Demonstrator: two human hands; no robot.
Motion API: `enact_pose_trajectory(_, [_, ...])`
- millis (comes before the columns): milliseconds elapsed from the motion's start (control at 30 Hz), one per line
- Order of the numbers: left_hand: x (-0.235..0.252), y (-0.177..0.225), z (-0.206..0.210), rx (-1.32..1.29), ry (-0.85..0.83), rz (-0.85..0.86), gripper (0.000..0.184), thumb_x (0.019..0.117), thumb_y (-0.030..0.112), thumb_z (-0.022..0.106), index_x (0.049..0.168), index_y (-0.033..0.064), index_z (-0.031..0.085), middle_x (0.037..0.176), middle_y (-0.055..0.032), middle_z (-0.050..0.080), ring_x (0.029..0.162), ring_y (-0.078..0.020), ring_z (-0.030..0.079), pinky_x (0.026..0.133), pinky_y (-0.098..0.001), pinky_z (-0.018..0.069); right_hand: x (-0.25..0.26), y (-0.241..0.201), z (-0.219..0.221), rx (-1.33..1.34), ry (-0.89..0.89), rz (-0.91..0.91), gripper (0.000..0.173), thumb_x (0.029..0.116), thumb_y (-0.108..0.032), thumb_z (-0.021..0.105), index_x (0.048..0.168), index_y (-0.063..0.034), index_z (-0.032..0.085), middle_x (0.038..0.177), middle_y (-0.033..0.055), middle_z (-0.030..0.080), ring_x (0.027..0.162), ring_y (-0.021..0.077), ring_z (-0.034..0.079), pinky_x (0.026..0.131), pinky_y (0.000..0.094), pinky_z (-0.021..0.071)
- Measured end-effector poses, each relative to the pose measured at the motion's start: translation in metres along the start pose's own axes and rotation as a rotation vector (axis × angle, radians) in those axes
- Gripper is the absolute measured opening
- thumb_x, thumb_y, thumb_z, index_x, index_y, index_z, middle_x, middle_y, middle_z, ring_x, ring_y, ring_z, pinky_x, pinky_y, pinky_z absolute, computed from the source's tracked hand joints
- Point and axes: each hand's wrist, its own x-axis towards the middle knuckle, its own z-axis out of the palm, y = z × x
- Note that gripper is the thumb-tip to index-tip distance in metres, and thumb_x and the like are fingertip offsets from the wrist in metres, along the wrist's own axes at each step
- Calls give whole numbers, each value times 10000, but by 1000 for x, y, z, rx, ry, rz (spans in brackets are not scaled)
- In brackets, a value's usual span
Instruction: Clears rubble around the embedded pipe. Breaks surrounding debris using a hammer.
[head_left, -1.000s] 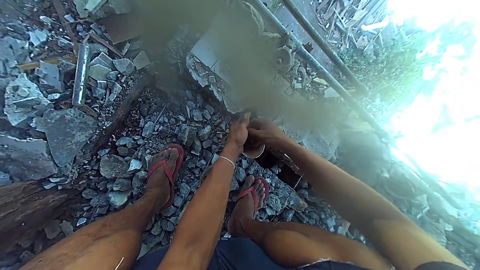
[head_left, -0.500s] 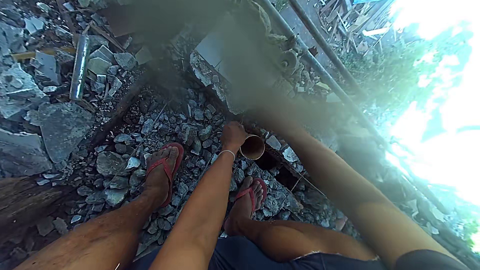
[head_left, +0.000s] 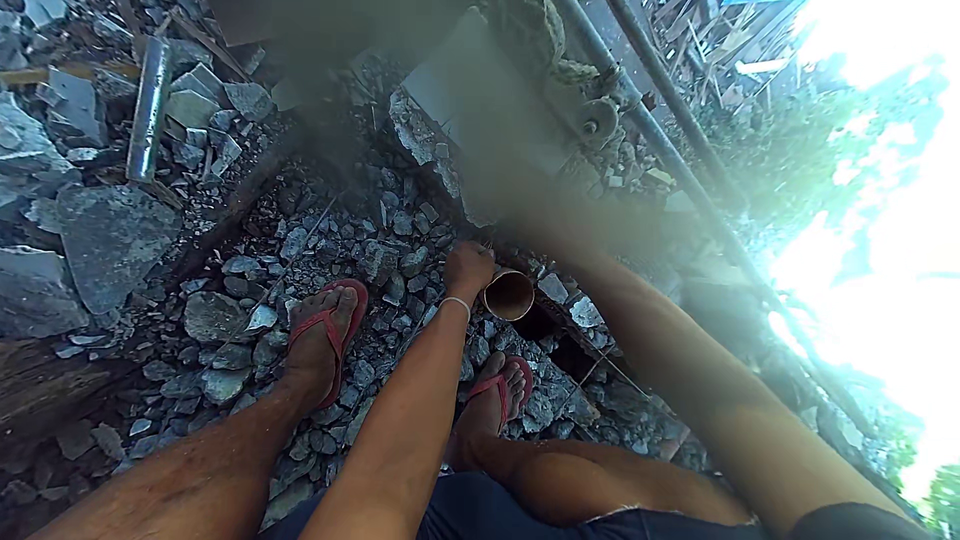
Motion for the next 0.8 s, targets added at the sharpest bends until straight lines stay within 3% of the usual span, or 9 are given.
enact_pose_trajectory(167, [8, 9, -6, 36, -30, -43, 293, 1002, 351, 601, 999, 107, 765, 940, -119, 744, 921, -306, 717, 815, -592, 564, 4, -24, -13, -69, -48, 2, 154, 974, -132, 639, 1021, -7, 716, 1065, 240, 687, 935, 449, 691, 724, 641, 560])
enact_pose_trajectory(300, [10, 6, -3, 10, -29, -44, 284, 993, 354, 611, 994, 119, 770, 925, -111, 746, 897, -295, 719, 798, -584, 566, 5, -31, -15, -114, -19, -66, 134, 967, -121, 639, 977, -16, 722, 1000, 235, 695, 908, 451, 693, 685, 635, 557])
enact_pose_trajectory(367, [8, 4, -3, -43, -34, -25, 291, 998, 351, 610, 999, 101, 758, 912, -129, 744, 861, -310, 718, 768, -591, 563, 4, -37, -16, -126, -27, -87, 136, 962, -126, 649, 992, -14, 722, 1037, 240, 690, 938, 453, 687, 707, 632, 561])
enact_pose_trajectory(467, [12, 7, -5, -16, -31, -45, 254, 981, 323, 628, 939, 118, 773, 887, -88, 757, 855, -277, 724, 773, -573, 563, 3, -54, -12, -151, -39, -72, 175, 991, -131, 605, 1030, 2, 712, 1063, 251, 677, 961, 448, 685, 719, 608, 569])
enact_pose_trajectory(533, [4, 2, -3, 17, 28, 48, 202, 933, 269, 693, 953, 73, 740, 909, -147, 729, 871, -338, 707, 751, -600, 554, -2, -66, -5, -104, -47, -23, 187, 988, -129, 594, 1018, 18, 705, 1081, 258, 663, 971, 446, 681, 705, 610, 574])
enact_pose_trajectory(567, [0, -9, -1, 20, 68, 145, 254, 902, 247, 741, 1011, 24, 690, 959, -209, 700, 914, -399, 693, 758, -629, 551, -5, -73, -2, -79, -56, 4, 190, 988, -123, 582, 993, 31, 693, 1085, 261, 658, 979, 442, 682, 703, 607, 578])
enact_pose_trajectory(633, [0, -23, 0, 11, 106, 257, 355, 878, 231, 766, 1113, -13, 657, 1042, -248, 690, 992, -425, 685, 830, -642, 548, -9, -87, 2, -73, -75, 35, 187, 998, -82, 541, 978, 62, 659, 1091, 266, 636, 991, 438, 681, 696, 593, 589])
enact_pose_trajectory(733, [0, -26, -8, -60, 65, 277, 215, 975, 247, 688, 987, 33, 702, 889, -170, 704, 832, -337, 695, 751, -587, 558, -7, -79, 0, -73, -47, -35, 160, 989, -65, 565, 932, 38, 674, 1033, 244, 655, 951, 422, 686, 675, 574, 588])
enact_pose_trajectory(800, [2, -24, -14, -74, -14, 208, 262, 1025, 297, 618, 993, 63, 730, 846, -119, 711, 748, -282, 679, 703, -534, 562, -10, -61, 4, -31, 22, -74, 116, 967, -51, 596, 944, 26, 681, 1037, 236, 658, 940, 418, 688, 681, 574, 588])
